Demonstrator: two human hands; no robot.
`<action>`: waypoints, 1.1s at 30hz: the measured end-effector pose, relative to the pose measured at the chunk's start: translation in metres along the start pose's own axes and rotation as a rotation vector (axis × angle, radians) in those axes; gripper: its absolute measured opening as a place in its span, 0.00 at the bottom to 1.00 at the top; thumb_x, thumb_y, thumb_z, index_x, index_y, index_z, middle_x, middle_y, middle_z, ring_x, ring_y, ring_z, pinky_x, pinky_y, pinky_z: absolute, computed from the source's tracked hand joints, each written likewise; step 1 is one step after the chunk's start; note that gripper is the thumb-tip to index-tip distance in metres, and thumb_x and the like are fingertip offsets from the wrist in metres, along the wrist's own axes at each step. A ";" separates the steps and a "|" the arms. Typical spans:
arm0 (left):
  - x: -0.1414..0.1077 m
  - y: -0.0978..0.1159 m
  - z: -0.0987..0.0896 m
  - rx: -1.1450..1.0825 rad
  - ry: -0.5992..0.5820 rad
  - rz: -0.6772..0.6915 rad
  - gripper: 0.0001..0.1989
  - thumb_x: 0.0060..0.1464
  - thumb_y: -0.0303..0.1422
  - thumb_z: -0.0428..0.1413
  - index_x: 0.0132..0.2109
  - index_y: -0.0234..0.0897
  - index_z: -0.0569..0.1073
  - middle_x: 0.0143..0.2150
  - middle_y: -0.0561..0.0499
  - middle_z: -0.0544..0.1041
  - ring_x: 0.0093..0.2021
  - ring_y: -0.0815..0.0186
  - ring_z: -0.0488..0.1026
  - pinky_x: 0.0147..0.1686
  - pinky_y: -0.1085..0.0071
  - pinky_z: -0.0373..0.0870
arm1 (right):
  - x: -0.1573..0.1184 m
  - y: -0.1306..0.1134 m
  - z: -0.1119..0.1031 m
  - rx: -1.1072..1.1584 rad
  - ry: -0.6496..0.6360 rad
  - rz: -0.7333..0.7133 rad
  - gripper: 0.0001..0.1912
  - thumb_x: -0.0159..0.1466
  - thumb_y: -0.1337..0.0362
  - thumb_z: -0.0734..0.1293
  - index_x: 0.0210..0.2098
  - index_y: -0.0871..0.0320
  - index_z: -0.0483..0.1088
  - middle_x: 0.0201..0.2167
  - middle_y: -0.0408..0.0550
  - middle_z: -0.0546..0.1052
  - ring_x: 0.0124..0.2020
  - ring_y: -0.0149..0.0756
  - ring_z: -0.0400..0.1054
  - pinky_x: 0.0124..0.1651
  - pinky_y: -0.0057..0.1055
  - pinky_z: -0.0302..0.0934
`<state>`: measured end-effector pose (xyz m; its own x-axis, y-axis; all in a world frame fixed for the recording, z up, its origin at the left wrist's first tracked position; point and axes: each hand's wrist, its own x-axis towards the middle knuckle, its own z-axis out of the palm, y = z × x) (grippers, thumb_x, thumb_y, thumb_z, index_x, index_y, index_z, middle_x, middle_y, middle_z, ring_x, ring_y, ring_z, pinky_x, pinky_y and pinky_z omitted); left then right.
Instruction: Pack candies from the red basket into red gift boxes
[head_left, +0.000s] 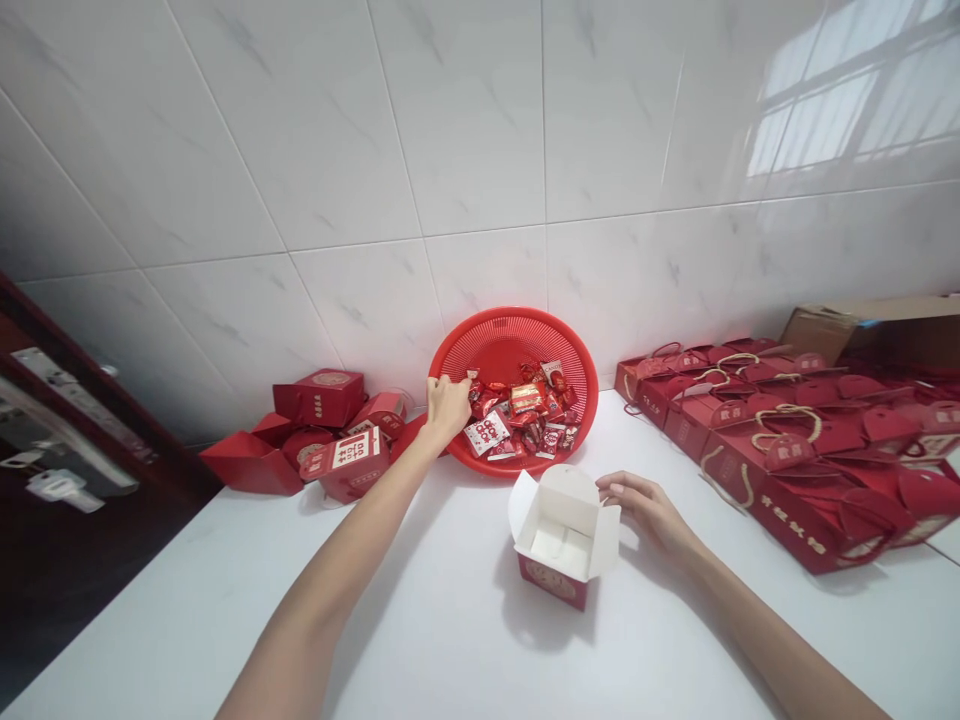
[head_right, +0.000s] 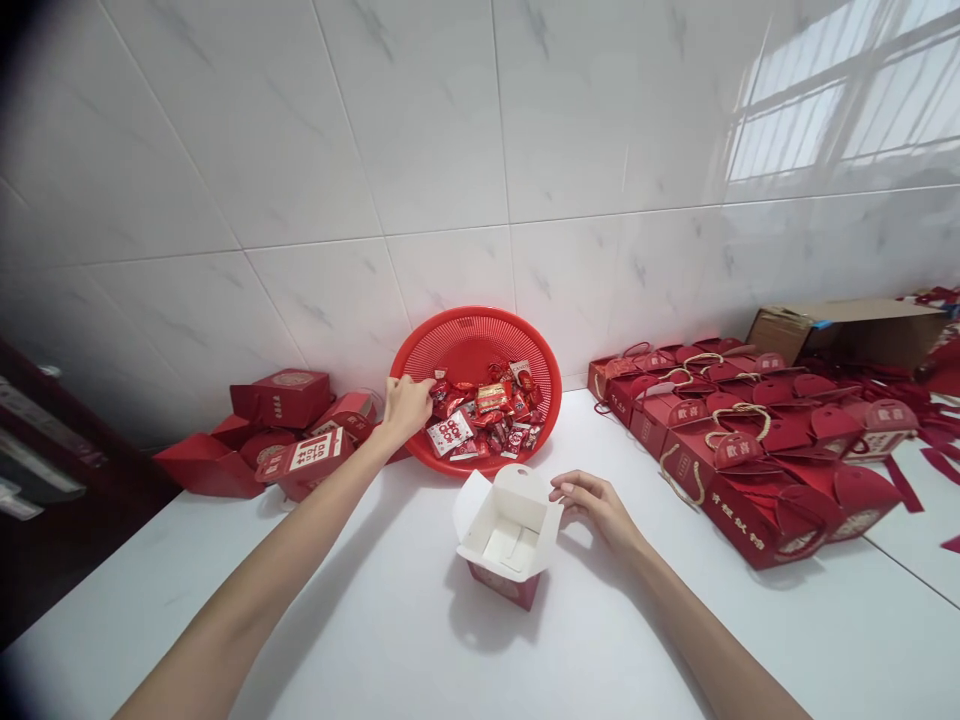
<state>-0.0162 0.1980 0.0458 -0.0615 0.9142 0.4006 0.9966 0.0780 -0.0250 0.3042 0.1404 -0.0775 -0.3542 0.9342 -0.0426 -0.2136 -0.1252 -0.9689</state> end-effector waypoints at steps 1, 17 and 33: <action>-0.001 -0.002 -0.002 -0.010 0.020 -0.016 0.19 0.58 0.24 0.49 0.51 0.35 0.79 0.41 0.37 0.82 0.50 0.47 0.74 0.52 0.52 0.62 | 0.000 -0.001 -0.001 -0.005 0.013 -0.008 0.22 0.48 0.47 0.78 0.34 0.57 0.79 0.31 0.49 0.80 0.32 0.36 0.71 0.39 0.32 0.65; -0.046 0.053 -0.004 -1.109 0.172 0.102 0.12 0.54 0.32 0.60 0.45 0.37 0.80 0.43 0.46 0.82 0.42 0.62 0.80 0.48 0.64 0.75 | 0.068 -0.071 0.081 0.006 -0.110 -0.232 0.23 0.51 0.46 0.77 0.37 0.56 0.78 0.32 0.46 0.81 0.29 0.34 0.73 0.34 0.31 0.68; -0.133 0.029 0.023 -0.563 -0.540 0.446 0.05 0.51 0.33 0.58 0.34 0.38 0.78 0.37 0.47 0.78 0.41 0.57 0.73 0.38 0.70 0.65 | 0.079 -0.060 0.069 0.239 0.045 -0.077 0.15 0.48 0.58 0.78 0.27 0.55 0.70 0.27 0.44 0.80 0.27 0.36 0.74 0.32 0.33 0.70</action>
<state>0.0201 0.0882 -0.0292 0.4625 0.8862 -0.0281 0.8041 -0.4059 0.4343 0.2267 0.1987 -0.0056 -0.2883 0.9574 0.0133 -0.4498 -0.1232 -0.8846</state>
